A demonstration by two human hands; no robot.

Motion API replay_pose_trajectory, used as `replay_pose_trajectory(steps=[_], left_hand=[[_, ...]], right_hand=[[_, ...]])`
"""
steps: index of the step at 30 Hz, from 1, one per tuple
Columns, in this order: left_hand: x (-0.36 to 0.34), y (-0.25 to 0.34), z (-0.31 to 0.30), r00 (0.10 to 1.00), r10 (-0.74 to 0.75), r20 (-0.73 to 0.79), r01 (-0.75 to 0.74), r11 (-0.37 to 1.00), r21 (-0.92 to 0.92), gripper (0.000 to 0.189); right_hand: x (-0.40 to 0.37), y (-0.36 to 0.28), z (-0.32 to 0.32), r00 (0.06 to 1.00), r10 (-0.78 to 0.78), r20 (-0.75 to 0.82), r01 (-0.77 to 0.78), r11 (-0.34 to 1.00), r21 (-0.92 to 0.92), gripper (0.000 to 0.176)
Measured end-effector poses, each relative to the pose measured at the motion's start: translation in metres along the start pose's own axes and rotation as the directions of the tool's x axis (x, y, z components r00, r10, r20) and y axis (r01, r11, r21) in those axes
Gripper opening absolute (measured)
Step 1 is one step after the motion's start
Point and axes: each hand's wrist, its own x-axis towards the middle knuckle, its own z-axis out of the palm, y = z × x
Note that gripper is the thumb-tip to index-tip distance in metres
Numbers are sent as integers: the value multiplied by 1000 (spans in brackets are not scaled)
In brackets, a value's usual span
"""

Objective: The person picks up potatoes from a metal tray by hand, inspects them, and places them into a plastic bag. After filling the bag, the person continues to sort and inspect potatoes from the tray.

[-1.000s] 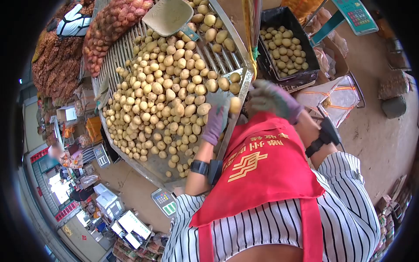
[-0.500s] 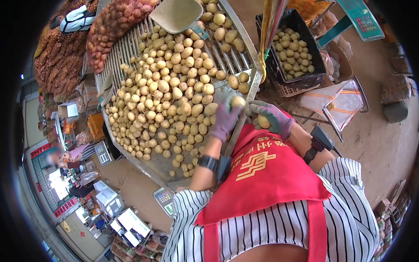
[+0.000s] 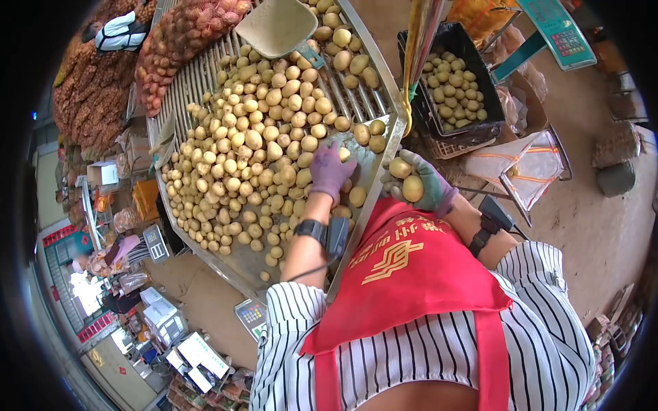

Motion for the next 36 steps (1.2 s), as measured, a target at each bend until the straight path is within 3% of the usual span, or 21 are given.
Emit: replay_pose_trajectory(steps=[1, 3, 4, 6, 7, 8, 9, 10, 11, 12, 14, 15, 17, 18, 20, 21, 24, 25, 29, 33, 36], left_hand=[[-10, 12, -7, 997, -81, -3, 78, 965, -251, 48], [-28, 38, -19, 973, -26, 228, 180, 702, -689, 43], [-36, 42, -10, 973, -37, 230, 189, 703, -686, 43], [-47, 42, 8, 956, 257, -140, -286, 719, -633, 39], [-50, 48, -16, 997, 28, 68, 38, 596, -802, 41], [-47, 31, -18, 953, -45, -299, -165, 753, -637, 36], [-42, 10, -21, 775, -30, -631, -277, 881, -383, 31], [-43, -7, -26, 754, -90, -651, -13, 988, -152, 32], [-43, -25, -29, 716, -136, -685, 265, 960, 86, 34], [-44, -49, -20, 714, -137, -686, 267, 960, 86, 34], [-50, -97, 3, 863, -314, -396, 184, 925, -332, 43], [-54, -105, -3, 862, -315, -397, 185, 925, -331, 43], [-70, -115, -12, 929, -371, -7, 286, 727, -624, 45], [-77, -114, -17, 927, -375, -6, 290, 727, -623, 45], [-86, -111, -27, 917, -398, 1, 395, 909, -131, 45], [-88, -109, -26, 922, -388, -16, 386, 919, -78, 43], [-83, -74, -35, 939, -271, -213, 238, 957, -169, 46], [-76, -80, -15, 964, -195, -179, 122, 929, -350, 51], [-62, -81, 20, 983, -159, -93, 117, 929, -351, 61], [-63, -65, 5, 997, -81, 6, 81, 971, -227, 69], [-64, -41, 3, 982, -181, 47, 186, 967, -174, 72]], right_hand=[[-2, -3, 1, 992, 45, -114, -39, 998, 55, 54], [-9, -5, 12, 998, 30, -48, -22, 988, 155, 58], [-9, -4, 17, 1000, 13, 23, -18, 967, 253, 62], [-8, -6, -2, 985, 8, 170, -78, 909, 409, 63], [-10, -8, -10, 994, 8, 112, -50, 925, 376, 63], [-12, -9, -16, 999, 3, 52, -21, 940, 340, 63], [-15, -13, -14, 999, -1, 52, -17, 944, 331, 61], [-16, -15, -20, 998, 0, 55, -19, 943, 332, 61], [-17, -17, -27, 998, -8, 59, -12, 944, 330, 60], [-18, -17, -31, 998, -15, 62, -6, 945, 328, 59], [-22, -19, -27, 1000, -20, 23, 11, 949, 314, 58], [-23, -20, -27, 1000, -18, -9, 20, 951, 308, 57], [-26, -19, -26, 999, -11, -43, 24, 952, 305, 57], [-28, -18, -24, 996, -9, -93, 38, 949, 314, 57], [-27, -17, -22, 990, -9, -142, 55, 945, 323, 56], [-27, -16, -23, 991, 9, -131, 37, 938, 344, 56], [-23, -12, -23, 994, 41, -98, -5, 937, 350, 56], [-21, -10, -23, 996, 50, -74, -22, 941, 339, 56], [-17, -9, -21, 1000, 20, 15, -23, 959, 283, 59], [-19, -8, -24, 997, 11, -71, 8, 965, 262, 56], [-23, -8, -28, 999, 7, -43, 7, 945, 327, 59]])
